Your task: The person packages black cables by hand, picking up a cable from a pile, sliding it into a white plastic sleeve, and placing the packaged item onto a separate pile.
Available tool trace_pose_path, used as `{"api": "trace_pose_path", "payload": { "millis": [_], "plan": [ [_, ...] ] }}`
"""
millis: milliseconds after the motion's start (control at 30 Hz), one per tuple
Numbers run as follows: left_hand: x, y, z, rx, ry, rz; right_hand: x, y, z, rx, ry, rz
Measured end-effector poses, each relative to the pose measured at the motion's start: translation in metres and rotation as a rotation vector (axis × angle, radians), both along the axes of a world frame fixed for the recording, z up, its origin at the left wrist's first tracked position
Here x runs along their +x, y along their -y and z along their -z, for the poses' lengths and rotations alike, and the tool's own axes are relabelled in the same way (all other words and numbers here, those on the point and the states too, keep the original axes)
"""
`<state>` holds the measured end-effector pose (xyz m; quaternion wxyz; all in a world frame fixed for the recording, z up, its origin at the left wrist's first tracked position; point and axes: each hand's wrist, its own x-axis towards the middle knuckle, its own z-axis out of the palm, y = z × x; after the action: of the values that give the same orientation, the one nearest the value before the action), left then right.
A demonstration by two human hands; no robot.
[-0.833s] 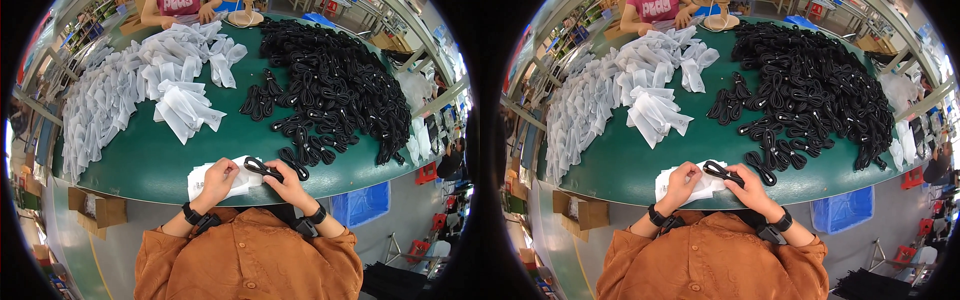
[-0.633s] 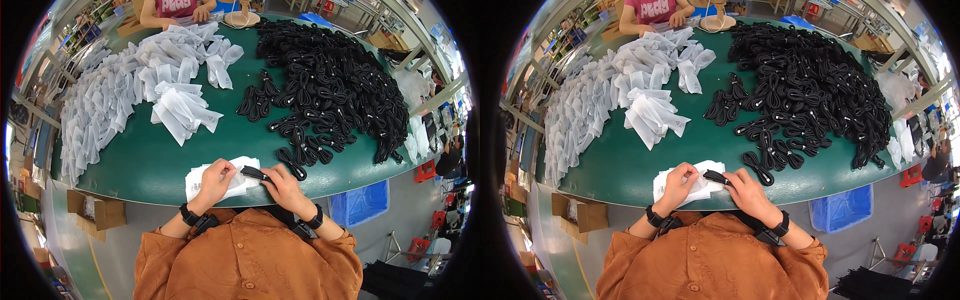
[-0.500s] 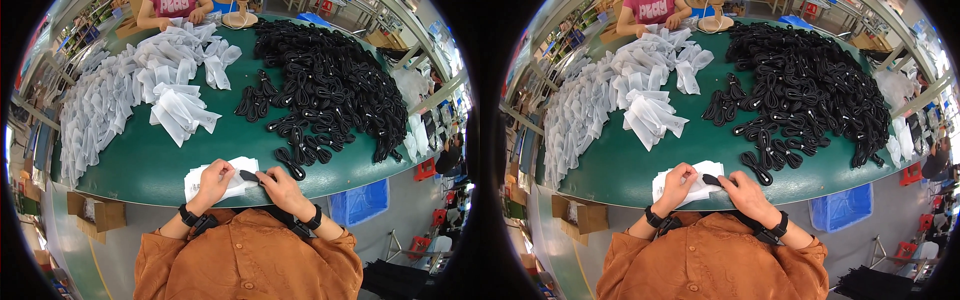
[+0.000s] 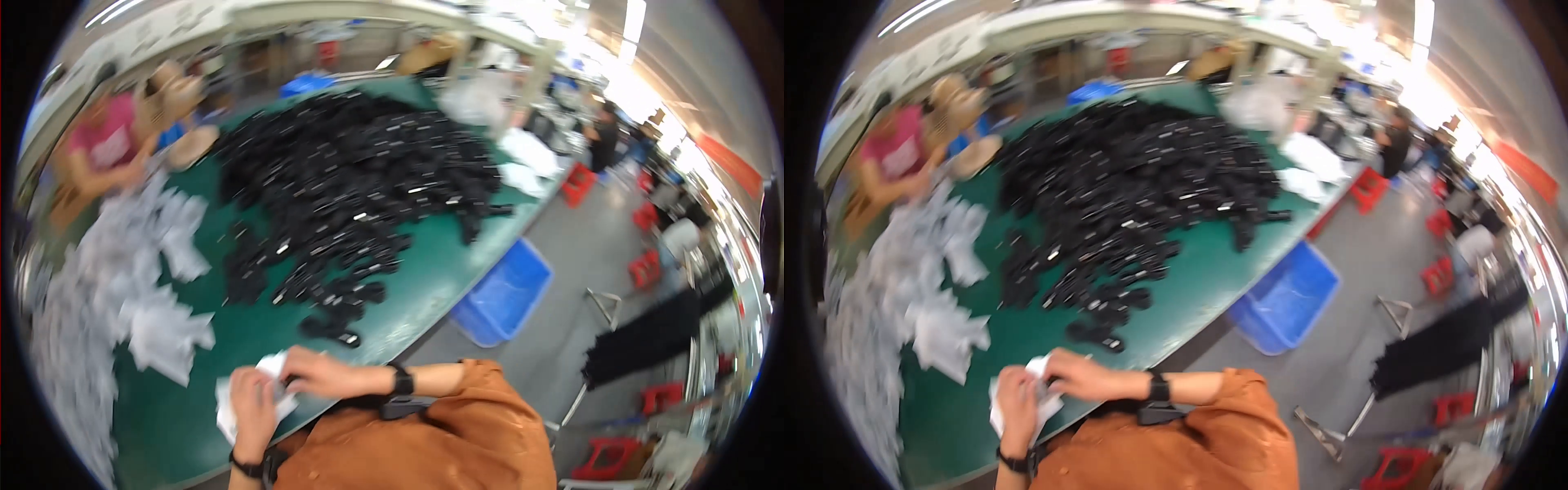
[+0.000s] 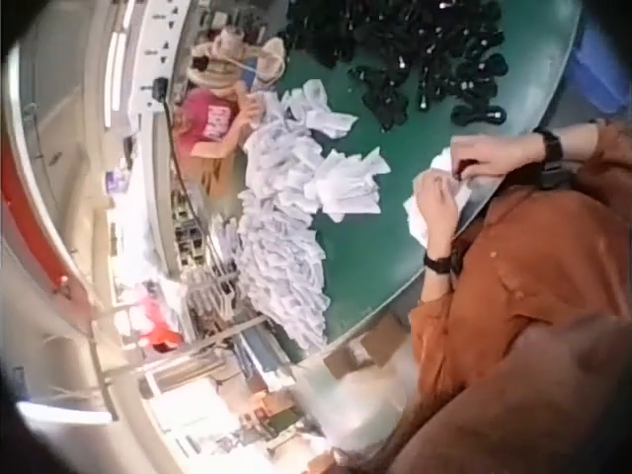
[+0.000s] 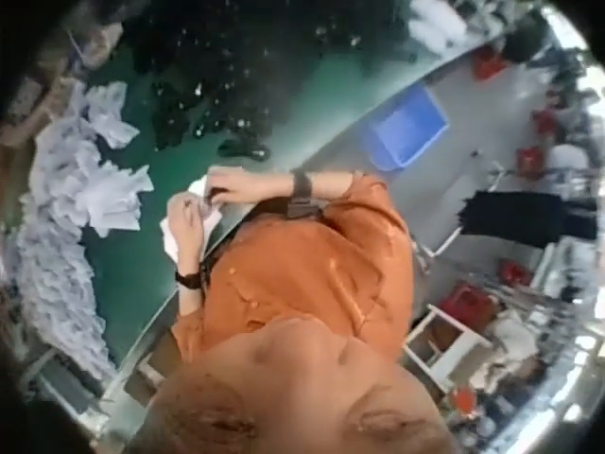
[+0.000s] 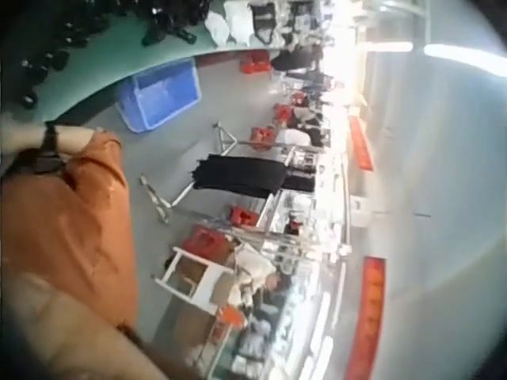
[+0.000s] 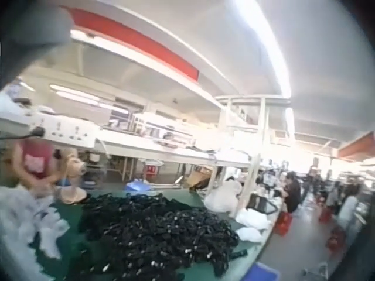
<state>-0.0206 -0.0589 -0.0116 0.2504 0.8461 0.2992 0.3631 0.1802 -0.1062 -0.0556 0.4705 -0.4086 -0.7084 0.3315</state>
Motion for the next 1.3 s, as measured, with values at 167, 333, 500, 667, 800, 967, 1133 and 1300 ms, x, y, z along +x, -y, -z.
{"api": "trace_pose_path", "payload": {
  "millis": [167, 333, 500, 667, 800, 967, 1133, 1300],
  "plan": [
    [-0.014, -0.025, -0.02, -0.369, 0.069, 0.04, -0.004, -0.007, -0.059, 0.233, -0.105, -0.023],
    [-0.009, -0.039, -0.04, -0.607, 0.291, 0.119, -0.009, -0.015, -0.064, 0.11, -0.353, 0.052],
    [-0.003, -0.041, -0.041, -0.73, 0.399, 0.192, -0.006, -0.024, -0.062, 0.241, -0.299, -0.095],
    [0.004, -0.038, -0.052, -0.908, 0.566, 0.221, -0.002, -0.012, -0.091, 0.335, -0.162, -0.054],
    [0.01, -0.041, -0.052, -0.933, 0.565, 0.22, -0.003, -0.014, -0.089, 0.412, -0.005, 0.036],
    [0.013, -0.04, -0.049, -1.025, 0.634, 0.296, -0.008, -0.024, -0.084, 0.579, 0.009, 0.096],
    [0.002, -0.046, -0.038, -1.134, 0.747, 0.315, -0.007, -0.029, -0.084, 0.5, -0.049, -0.053],
    [0.001, -0.046, -0.034, -1.16, 0.771, 0.242, -0.006, -0.024, -0.085, 0.572, 0.105, -0.006]
  ]
}}
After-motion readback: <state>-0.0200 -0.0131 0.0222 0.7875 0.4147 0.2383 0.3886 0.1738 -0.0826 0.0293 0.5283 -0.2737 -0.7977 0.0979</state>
